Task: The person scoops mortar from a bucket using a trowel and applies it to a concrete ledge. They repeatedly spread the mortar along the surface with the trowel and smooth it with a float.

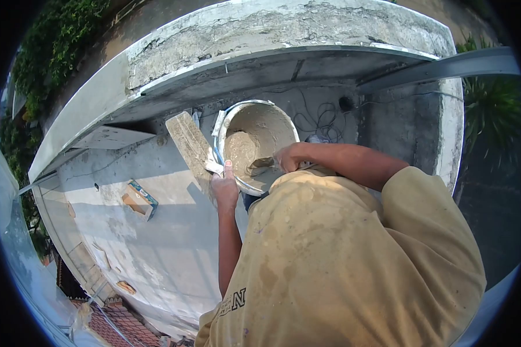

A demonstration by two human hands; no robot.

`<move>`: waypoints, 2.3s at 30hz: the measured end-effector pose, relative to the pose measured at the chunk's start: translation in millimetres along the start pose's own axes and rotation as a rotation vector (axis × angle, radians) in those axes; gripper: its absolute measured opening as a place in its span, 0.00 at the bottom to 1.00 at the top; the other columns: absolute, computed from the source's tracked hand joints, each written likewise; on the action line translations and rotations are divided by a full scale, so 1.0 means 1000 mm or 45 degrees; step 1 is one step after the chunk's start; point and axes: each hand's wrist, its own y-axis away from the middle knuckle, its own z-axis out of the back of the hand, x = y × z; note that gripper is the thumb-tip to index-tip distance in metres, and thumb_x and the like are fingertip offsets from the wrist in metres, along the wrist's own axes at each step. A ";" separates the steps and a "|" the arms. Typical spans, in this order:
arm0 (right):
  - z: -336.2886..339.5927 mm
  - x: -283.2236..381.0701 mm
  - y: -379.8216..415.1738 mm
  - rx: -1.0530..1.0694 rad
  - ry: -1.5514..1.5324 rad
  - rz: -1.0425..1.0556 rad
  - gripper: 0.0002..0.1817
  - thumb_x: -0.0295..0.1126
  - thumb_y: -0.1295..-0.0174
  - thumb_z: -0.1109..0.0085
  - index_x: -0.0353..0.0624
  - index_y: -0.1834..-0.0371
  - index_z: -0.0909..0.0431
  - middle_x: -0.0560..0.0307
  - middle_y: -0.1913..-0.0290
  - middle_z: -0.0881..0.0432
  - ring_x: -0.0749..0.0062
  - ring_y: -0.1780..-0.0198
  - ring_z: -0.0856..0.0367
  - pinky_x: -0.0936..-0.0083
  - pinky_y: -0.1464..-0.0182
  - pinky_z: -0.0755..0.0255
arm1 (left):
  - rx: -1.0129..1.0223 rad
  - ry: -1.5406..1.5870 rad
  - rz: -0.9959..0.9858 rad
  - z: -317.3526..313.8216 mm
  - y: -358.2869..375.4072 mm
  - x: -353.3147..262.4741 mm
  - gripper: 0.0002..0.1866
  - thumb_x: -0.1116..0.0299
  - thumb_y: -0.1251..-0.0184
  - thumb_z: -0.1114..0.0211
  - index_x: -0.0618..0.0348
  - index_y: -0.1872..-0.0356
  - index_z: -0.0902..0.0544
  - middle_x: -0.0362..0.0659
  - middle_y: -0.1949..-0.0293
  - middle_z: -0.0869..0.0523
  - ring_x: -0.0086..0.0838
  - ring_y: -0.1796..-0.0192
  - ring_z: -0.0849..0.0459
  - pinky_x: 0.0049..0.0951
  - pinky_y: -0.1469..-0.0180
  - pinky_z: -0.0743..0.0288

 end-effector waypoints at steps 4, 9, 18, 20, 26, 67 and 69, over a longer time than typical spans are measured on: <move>-0.005 -0.025 0.016 -0.005 -0.562 0.192 0.18 0.36 0.45 0.31 0.39 0.54 0.17 0.63 0.64 0.16 0.78 0.62 0.21 0.72 0.59 0.27 | -0.021 0.092 0.027 -0.003 -0.004 0.003 0.25 0.55 0.28 0.40 0.75 0.48 0.21 0.54 0.56 0.14 0.37 0.56 0.17 0.35 0.49 0.26; -0.028 -0.055 0.061 -0.101 -1.453 0.319 0.24 0.39 0.40 0.33 0.39 0.42 0.21 0.62 0.53 0.15 0.78 0.55 0.20 0.78 0.50 0.27 | -0.055 0.273 0.131 0.002 -0.022 0.039 0.31 0.50 0.28 0.41 0.75 0.42 0.25 0.54 0.46 0.18 0.36 0.47 0.20 0.33 0.44 0.29; -0.063 -0.064 0.182 -0.559 -2.174 0.846 0.29 0.36 0.39 0.35 0.29 0.40 0.30 0.55 0.66 0.21 0.79 0.73 0.23 0.81 0.71 0.27 | 0.159 0.634 0.252 0.008 -0.056 0.064 0.37 0.48 0.27 0.44 0.74 0.33 0.34 0.51 0.38 0.25 0.36 0.39 0.25 0.34 0.36 0.34; -0.075 -0.077 0.200 -0.731 -2.221 0.980 0.35 0.34 0.40 0.34 0.31 0.32 0.37 0.52 0.64 0.22 0.76 0.72 0.22 0.80 0.69 0.24 | 0.135 0.645 0.251 0.005 -0.056 0.058 0.37 0.48 0.27 0.44 0.74 0.32 0.35 0.51 0.37 0.26 0.36 0.39 0.26 0.34 0.36 0.34; -0.088 -0.096 0.272 -1.874 -2.021 0.656 0.38 0.34 0.40 0.34 0.34 0.28 0.40 0.54 0.64 0.21 0.77 0.71 0.22 0.79 0.70 0.25 | 0.146 0.648 0.214 0.002 -0.059 0.051 0.35 0.48 0.27 0.43 0.72 0.34 0.32 0.49 0.38 0.24 0.35 0.40 0.25 0.33 0.37 0.34; -0.051 -0.146 0.252 -2.440 -0.805 -1.087 0.31 0.38 0.40 0.45 0.38 0.33 0.32 0.31 0.50 0.20 0.39 0.46 0.21 0.55 0.43 0.28 | 0.040 0.389 0.195 0.006 -0.044 0.050 0.35 0.45 0.28 0.44 0.71 0.36 0.27 0.51 0.42 0.20 0.36 0.43 0.22 0.33 0.40 0.31; -0.028 -0.104 0.222 -2.302 -0.903 -0.940 0.30 0.37 0.39 0.45 0.38 0.33 0.32 0.29 0.52 0.20 0.35 0.49 0.21 0.54 0.44 0.28 | 0.012 0.399 0.229 0.007 -0.047 0.050 0.35 0.45 0.28 0.44 0.71 0.37 0.27 0.50 0.42 0.20 0.36 0.43 0.22 0.34 0.41 0.30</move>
